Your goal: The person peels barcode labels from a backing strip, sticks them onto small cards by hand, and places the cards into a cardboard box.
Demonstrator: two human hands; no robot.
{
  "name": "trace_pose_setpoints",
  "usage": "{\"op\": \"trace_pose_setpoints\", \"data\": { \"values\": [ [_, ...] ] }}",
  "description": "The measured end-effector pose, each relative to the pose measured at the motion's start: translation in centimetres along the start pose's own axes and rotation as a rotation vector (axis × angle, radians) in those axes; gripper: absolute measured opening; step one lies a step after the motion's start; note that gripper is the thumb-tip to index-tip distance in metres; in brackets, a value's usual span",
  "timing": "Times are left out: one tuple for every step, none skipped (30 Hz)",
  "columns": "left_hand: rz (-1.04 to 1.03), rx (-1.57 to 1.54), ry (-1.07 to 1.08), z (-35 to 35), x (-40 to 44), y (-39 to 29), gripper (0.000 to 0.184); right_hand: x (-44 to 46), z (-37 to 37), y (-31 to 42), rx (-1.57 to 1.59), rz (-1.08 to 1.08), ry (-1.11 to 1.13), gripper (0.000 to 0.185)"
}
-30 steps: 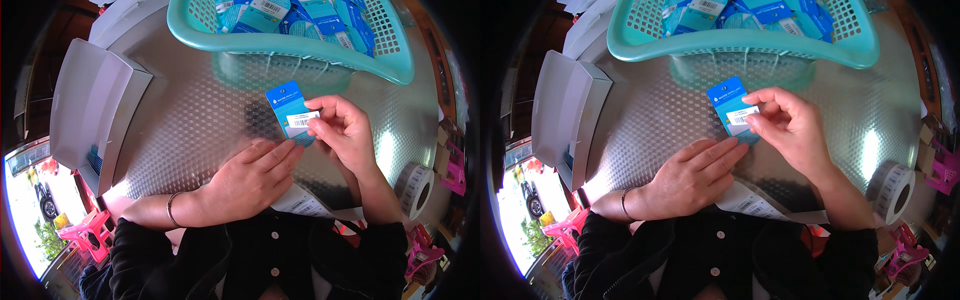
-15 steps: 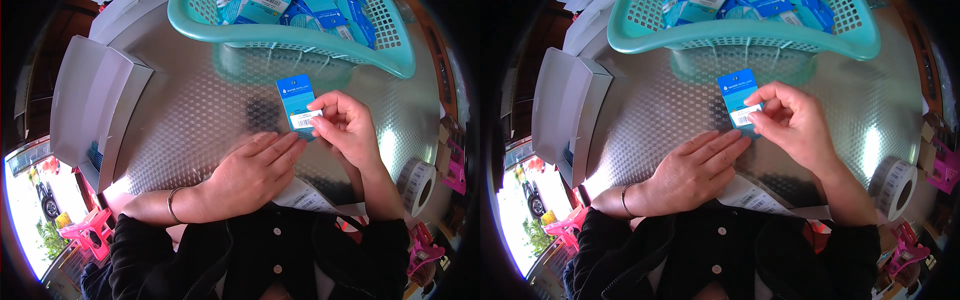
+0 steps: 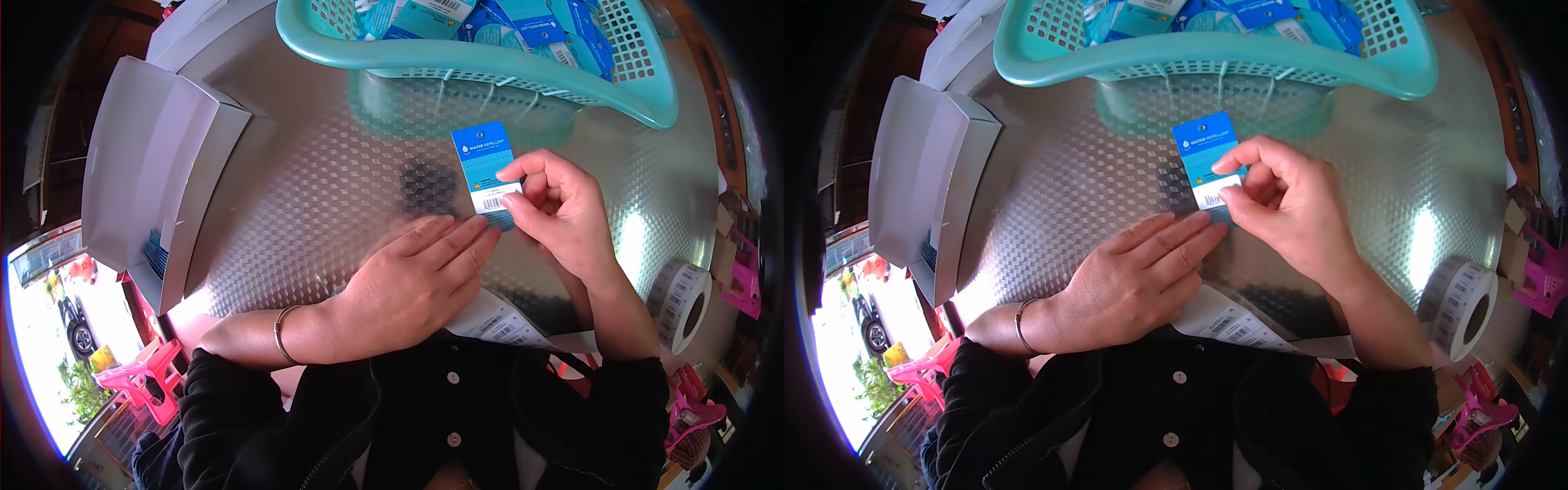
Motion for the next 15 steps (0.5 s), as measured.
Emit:
{"op": "trace_pose_setpoints", "data": {
  "values": [
    [-0.001,0.005,0.000,0.01,0.01,0.01,0.017,0.01,0.02,0.00,-0.009,-0.001,-0.004,0.016],
    [0.000,0.000,0.002,0.03,0.02,0.02,0.017,0.01,0.05,0.01,-0.018,-0.003,-0.009,0.016],
    [0.002,-0.004,0.004,0.05,0.03,0.03,0.017,0.02,0.09,0.01,-0.027,-0.004,-0.014,0.016],
    [0.003,-0.009,0.006,0.06,0.04,0.05,0.016,0.05,0.13,0.03,-0.037,0.003,-0.016,0.016],
    [0.000,-0.009,0.007,0.09,0.02,0.07,0.016,0.10,0.15,0.02,-0.047,0.010,-0.019,0.017],
    [-0.002,-0.010,0.008,0.10,-0.01,0.06,0.016,0.10,0.16,0.00,-0.057,0.016,-0.021,0.017],
    [-0.004,-0.009,0.008,0.10,-0.02,0.05,0.016,0.11,0.19,-0.01,-0.064,0.021,-0.020,0.017],
    [-0.004,-0.008,0.003,0.06,-0.02,0.06,0.016,0.11,0.22,-0.02,-0.071,0.026,-0.019,0.018],
    [-0.004,-0.007,-0.002,-0.02,-0.05,0.06,0.017,0.10,0.24,-0.04,-0.078,0.031,-0.018,0.018],
    [-0.003,-0.006,-0.006,-0.05,-0.06,0.06,0.017,0.10,0.26,-0.08,-0.086,0.033,-0.023,0.019],
    [-0.003,-0.006,-0.005,-0.04,-0.06,0.06,0.017,0.09,0.26,-0.14,-0.093,0.035,-0.028,0.019],
    [-0.003,-0.006,-0.005,-0.01,-0.04,0.05,0.016,0.07,0.27,-0.17,-0.101,0.037,-0.033,0.019],
    [-0.003,-0.006,-0.005,0.01,-0.03,0.06,0.016,0.07,0.28,-0.16,-0.113,0.045,-0.035,0.020],
    [-0.005,-0.003,-0.001,0.01,-0.01,0.05,0.016,0.08,0.30,-0.14,-0.125,0.053,-0.038,0.020],
    [-0.008,0.000,0.003,0.00,0.00,0.04,0.016,0.10,0.31,-0.11,-0.137,0.061,-0.041,0.020]
  ]
}}
Point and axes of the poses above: each hand's wrist, its own x-axis towards the middle knuckle, its own z-axis out of the back of the hand, y = z × x, the point moved 8 cm from there along x, towards the middle knuckle, and after that the axes turned 1 degree about -x, right-handed, at the moved point
